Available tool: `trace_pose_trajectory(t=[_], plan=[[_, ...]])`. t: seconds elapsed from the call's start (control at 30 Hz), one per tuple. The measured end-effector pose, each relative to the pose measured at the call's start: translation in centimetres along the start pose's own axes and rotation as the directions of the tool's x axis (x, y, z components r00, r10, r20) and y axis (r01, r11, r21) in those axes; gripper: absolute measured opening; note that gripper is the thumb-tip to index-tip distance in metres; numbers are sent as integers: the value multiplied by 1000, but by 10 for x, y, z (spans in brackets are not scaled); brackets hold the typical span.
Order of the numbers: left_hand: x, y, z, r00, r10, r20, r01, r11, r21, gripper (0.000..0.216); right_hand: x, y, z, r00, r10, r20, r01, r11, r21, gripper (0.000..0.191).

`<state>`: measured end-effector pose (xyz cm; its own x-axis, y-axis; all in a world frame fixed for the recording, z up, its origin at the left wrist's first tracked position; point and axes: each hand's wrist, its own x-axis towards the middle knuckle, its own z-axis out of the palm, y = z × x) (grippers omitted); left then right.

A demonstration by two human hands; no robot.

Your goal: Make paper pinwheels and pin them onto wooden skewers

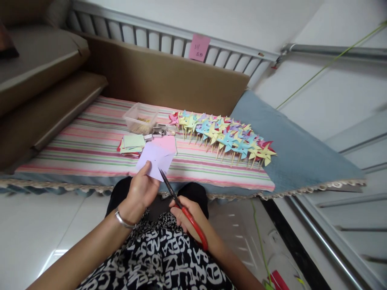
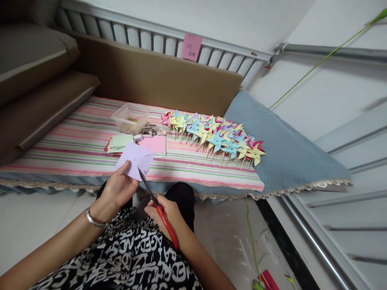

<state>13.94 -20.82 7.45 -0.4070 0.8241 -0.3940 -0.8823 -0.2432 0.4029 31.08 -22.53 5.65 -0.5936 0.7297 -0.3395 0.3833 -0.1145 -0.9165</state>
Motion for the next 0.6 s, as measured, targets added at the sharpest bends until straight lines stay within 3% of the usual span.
trace_pose_trajectory(t=[0.6], plan=[[-12,-6,4,999,24,-33,-25,1000,-11,22,2,-2,5,997,-52,-51,49,998,-44,17]])
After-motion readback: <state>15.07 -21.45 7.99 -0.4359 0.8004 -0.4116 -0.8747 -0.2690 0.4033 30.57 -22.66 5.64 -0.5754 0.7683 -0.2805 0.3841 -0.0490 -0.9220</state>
